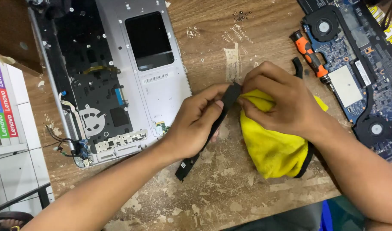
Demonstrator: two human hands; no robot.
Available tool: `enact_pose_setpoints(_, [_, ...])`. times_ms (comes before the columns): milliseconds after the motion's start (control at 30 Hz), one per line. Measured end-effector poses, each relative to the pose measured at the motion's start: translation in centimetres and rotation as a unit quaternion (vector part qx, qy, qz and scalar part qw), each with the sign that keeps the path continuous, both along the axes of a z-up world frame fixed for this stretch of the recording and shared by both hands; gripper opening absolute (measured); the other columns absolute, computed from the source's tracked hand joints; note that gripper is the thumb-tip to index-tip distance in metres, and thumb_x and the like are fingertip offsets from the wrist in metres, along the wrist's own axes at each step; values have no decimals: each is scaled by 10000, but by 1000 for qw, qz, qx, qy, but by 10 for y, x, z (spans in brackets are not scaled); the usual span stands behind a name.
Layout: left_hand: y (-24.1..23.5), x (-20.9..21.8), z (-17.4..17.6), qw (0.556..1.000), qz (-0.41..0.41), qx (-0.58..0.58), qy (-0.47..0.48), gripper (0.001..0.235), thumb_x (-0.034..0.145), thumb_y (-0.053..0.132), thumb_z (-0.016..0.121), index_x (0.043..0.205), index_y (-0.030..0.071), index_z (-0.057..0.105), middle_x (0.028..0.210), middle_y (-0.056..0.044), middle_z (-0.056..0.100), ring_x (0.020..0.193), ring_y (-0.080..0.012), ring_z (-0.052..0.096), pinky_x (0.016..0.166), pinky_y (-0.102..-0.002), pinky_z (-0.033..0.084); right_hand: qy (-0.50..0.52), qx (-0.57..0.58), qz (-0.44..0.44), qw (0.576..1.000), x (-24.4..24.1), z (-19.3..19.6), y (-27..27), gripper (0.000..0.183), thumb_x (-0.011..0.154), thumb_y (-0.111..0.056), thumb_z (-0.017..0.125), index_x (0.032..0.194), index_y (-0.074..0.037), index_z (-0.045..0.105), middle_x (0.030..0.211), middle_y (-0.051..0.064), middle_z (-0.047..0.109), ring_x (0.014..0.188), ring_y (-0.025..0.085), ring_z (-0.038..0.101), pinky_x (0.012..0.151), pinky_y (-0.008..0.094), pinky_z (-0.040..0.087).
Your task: The person wipes a black plastic laptop part with a yellow cloth, then cleans the laptop chassis and a small blue connector. The workspace contains disassembled laptop components and tools on a wooden table.
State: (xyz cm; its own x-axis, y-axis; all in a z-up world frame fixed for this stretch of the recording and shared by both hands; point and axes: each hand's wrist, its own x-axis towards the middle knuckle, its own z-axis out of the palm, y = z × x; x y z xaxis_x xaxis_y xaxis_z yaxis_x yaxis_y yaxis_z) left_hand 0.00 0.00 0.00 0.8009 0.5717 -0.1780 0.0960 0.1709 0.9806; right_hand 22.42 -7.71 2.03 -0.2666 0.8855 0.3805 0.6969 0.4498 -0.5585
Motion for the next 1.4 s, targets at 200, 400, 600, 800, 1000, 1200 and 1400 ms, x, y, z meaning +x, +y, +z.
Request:
enact_pose_setpoints(200, [1,4,-13,996,34,-26,-80,283,1108,153,541,1335,12,633,870,-127,706,745,-192,752,654,-310,696,-48,-113,-31,992,3,0,-3,354,993,-152,761,1268,4,601,1110,135,643,957,287,663,837,393,514])
enact_pose_setpoints(400, [-2,4,-14,994,74,77,-33,292,1090,285,619,1282,85,708,856,32,593,798,-87,554,678,-240,482,-17,-120,-13,993,5,-3,-2,234,983,-133,762,1141,-10,640,1050,123,666,942,276,671,820,379,541])
enact_pose_setpoints(600, [-4,7,-9,987,139,80,-21,183,1049,243,724,1177,112,716,845,32,682,717,-64,598,620,-209,499,41,-29,47,998,-1,-4,-4,116,981,-10,747,1015,26,641,967,145,659,888,275,691,803,339,538])
enact_pose_setpoints(800, [-3,8,-7,984,154,81,-21,153,1044,182,741,1164,105,685,828,12,679,701,-78,596,616,-221,498,72,79,107,989,-8,-10,-9,108,934,-50,797,939,24,719,977,203,748,803,274,766,715,302,610])
enact_pose_setpoints(1000, [-2,7,-3,987,149,65,-1,170,1058,157,713,1207,91,663,820,-19,682,622,-110,641,521,-217,533,-87,-15,127,988,-5,2,-13,102,999,-158,745,925,-123,684,1049,65,603,582,216,543,482,349,421])
enact_pose_setpoints(1200, [-3,8,-1,988,145,29,-42,178,1049,104,707,1198,44,631,839,-57,654,596,-138,653,452,-247,652,-14,14,152,988,-4,1,-10,84,981,-101,668,902,-90,640,985,98,603,704,270,637,577,346,476])
enact_pose_setpoints(1400, [-3,7,2,990,138,22,-19,165,1044,125,716,1169,68,625,848,-45,635,635,-130,656,416,-244,656,9,10,155,988,-14,1,-11,69,1022,-128,744,1011,-70,710,1055,144,646,750,258,669,655,331,531])
